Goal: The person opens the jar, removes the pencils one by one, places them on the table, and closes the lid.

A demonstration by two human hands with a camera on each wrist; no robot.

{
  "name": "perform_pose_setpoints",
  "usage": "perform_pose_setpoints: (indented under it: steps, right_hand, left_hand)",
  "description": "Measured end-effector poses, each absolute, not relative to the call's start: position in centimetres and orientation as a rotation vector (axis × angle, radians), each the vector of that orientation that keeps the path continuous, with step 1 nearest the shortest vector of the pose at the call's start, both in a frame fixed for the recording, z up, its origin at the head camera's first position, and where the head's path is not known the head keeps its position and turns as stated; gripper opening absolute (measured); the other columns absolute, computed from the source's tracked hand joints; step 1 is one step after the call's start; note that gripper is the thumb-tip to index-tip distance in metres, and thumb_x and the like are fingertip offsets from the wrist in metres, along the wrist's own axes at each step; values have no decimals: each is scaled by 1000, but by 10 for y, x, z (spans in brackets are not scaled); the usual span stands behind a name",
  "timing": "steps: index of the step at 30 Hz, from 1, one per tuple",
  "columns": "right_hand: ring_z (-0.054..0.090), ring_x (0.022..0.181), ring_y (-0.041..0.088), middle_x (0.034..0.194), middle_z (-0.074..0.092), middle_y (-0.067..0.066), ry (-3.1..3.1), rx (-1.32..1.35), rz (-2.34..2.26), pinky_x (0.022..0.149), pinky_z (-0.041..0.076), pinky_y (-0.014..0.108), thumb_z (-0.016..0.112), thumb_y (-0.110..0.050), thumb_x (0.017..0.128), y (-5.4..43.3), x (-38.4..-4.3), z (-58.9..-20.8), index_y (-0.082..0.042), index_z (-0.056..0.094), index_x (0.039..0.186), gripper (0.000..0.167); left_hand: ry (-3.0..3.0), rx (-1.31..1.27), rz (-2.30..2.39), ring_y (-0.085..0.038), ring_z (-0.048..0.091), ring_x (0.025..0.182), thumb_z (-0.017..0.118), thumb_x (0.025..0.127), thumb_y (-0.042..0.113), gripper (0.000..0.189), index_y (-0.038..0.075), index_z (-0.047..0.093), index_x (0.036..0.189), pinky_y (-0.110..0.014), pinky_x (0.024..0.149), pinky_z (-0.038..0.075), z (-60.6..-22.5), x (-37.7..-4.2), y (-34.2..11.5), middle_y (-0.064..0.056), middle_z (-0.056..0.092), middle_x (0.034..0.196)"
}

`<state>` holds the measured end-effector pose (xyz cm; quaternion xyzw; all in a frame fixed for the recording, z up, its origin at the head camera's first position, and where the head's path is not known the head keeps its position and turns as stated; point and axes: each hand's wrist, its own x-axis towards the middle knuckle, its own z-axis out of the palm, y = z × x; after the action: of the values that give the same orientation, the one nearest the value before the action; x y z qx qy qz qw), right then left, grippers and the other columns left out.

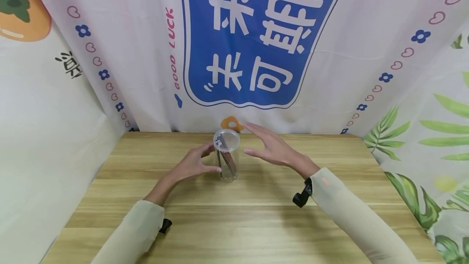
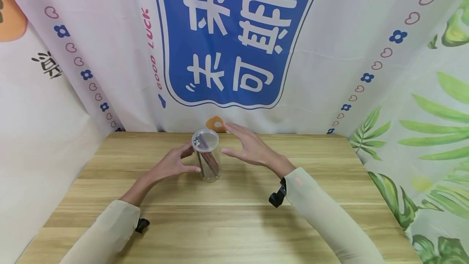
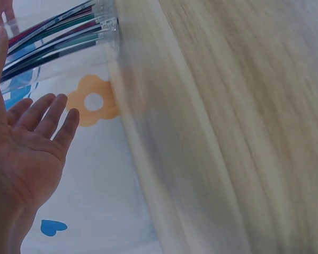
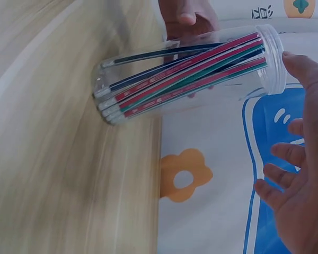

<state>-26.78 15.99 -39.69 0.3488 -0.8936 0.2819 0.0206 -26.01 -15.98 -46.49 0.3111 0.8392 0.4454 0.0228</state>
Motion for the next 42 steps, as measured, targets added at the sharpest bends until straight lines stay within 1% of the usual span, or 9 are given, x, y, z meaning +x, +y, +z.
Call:
perform_pose_setpoints:
  steps: [3,8,14,17,21,24,29,36,42]
  right_hand:
    - [31,158,30,173,31,4,-2743,1099,912,129,26,56,65,-58,100,154,-271,-393,-19,32,168,85]
    - [35,157,32,170,36,8,-2691,1147,982,127,30,58,71,-52,98,146,-272,-388,-16,37,165,84]
    - [36,156,31,168,41,7,-2651,1196,1023,124,33,62,77,-41,96,136,-275,-386,-18,44,162,78]
    - [39,155,33,165,46,9,-2624,1208,1064,123,35,64,80,-37,95,131,-275,-386,-18,48,160,75]
    - [46,150,33,160,53,10,-2580,1212,1095,122,39,60,84,-35,92,126,-275,-386,-14,55,155,73]
    - [50,147,31,155,58,8,-2553,1216,1101,121,41,56,86,-34,91,124,-276,-386,-12,59,151,69]
    - [55,143,32,149,63,10,-2516,1231,1122,120,44,54,86,-30,90,121,-277,-388,-8,64,145,63]
    - [56,142,31,148,64,9,-2528,1231,1165,121,44,50,88,-28,89,121,-278,-388,-7,66,143,61]
    - [57,141,31,148,64,10,-2557,1226,1231,113,53,46,90,-26,87,122,-281,-386,-9,68,142,61]
  left_hand:
    - [2598,955,1390,-43,55,140,94,82,18,98,-1,39,161,-52,116,48,-466,-260,-158,-24,51,157]
    - [2588,964,1410,-43,56,139,94,82,17,95,-1,41,159,-52,115,49,-467,-262,-156,-24,54,154]
    - [2581,974,1428,-43,57,137,94,82,19,92,-1,45,157,-51,113,51,-469,-263,-155,-23,55,154]
    - [2579,968,1427,-43,58,137,94,83,20,91,0,44,158,-53,111,52,-469,-263,-153,-23,53,155]
    - [2596,957,1418,-41,59,137,93,84,19,90,1,45,158,-52,110,54,-470,-264,-152,-21,53,156]
    - [2604,962,1419,-39,61,135,92,85,18,85,0,48,156,-51,109,55,-471,-265,-152,-20,56,153]
    - [2601,980,1430,-38,64,131,92,84,17,80,-1,53,151,-49,107,56,-473,-267,-152,-20,61,147]
    - [2591,972,1438,-38,65,129,92,85,18,79,-2,54,151,-50,106,57,-476,-267,-152,-21,62,146]
    - [2579,987,1457,-38,66,128,92,85,16,76,-2,55,149,-49,106,57,-477,-267,-152,-21,63,145]
